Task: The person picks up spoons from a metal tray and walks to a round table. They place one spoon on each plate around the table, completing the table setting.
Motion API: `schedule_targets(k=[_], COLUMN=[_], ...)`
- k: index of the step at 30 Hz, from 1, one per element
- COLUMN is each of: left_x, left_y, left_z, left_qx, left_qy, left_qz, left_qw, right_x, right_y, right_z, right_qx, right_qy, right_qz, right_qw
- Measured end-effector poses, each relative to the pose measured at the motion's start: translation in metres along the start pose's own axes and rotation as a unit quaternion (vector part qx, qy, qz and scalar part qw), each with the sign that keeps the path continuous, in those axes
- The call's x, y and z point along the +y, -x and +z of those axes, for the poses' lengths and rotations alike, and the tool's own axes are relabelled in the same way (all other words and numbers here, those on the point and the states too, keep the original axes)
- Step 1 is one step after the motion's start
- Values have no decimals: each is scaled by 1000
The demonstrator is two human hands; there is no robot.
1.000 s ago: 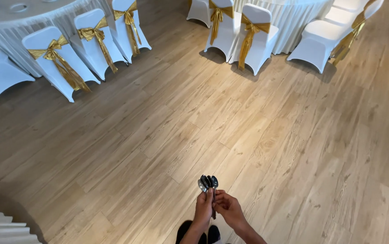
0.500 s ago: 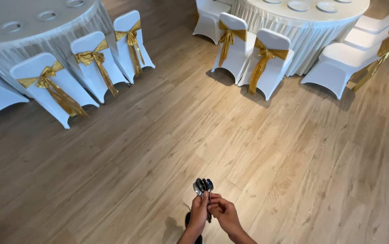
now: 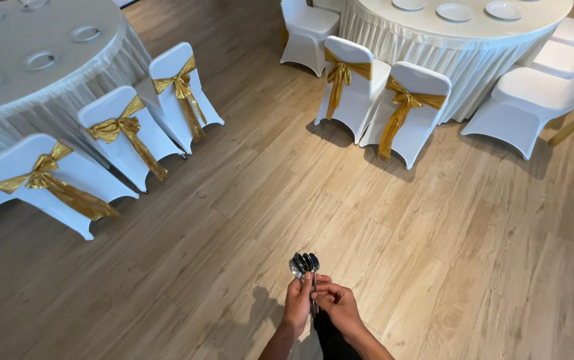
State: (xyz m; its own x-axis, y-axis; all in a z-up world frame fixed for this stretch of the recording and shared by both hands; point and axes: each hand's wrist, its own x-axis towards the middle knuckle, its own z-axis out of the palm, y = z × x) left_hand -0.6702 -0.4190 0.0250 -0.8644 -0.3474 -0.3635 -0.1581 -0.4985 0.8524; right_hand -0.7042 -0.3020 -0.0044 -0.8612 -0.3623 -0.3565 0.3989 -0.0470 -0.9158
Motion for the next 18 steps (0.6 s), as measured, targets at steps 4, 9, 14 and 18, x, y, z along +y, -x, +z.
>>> schedule_targets(k=[4, 9, 14, 18], left_x=[36, 79, 123, 166], left_y=[-98, -195, -298, -388], left_z=[18, 39, 43, 43], left_qx=[-8, 25, 37, 32], left_qy=[20, 63, 57, 51], left_qz=[9, 25, 35, 27], left_qw=[1000, 997, 997, 998], right_x=[-42, -96, -142, -158], right_y=[-101, -207, -308, -410], right_z=[4, 16, 37, 55], right_qx=[-14, -32, -38, -19], right_qy=[23, 33, 35, 60], right_qz=[-21, -8, -9, -23], right_qw=[999, 999, 999, 998])
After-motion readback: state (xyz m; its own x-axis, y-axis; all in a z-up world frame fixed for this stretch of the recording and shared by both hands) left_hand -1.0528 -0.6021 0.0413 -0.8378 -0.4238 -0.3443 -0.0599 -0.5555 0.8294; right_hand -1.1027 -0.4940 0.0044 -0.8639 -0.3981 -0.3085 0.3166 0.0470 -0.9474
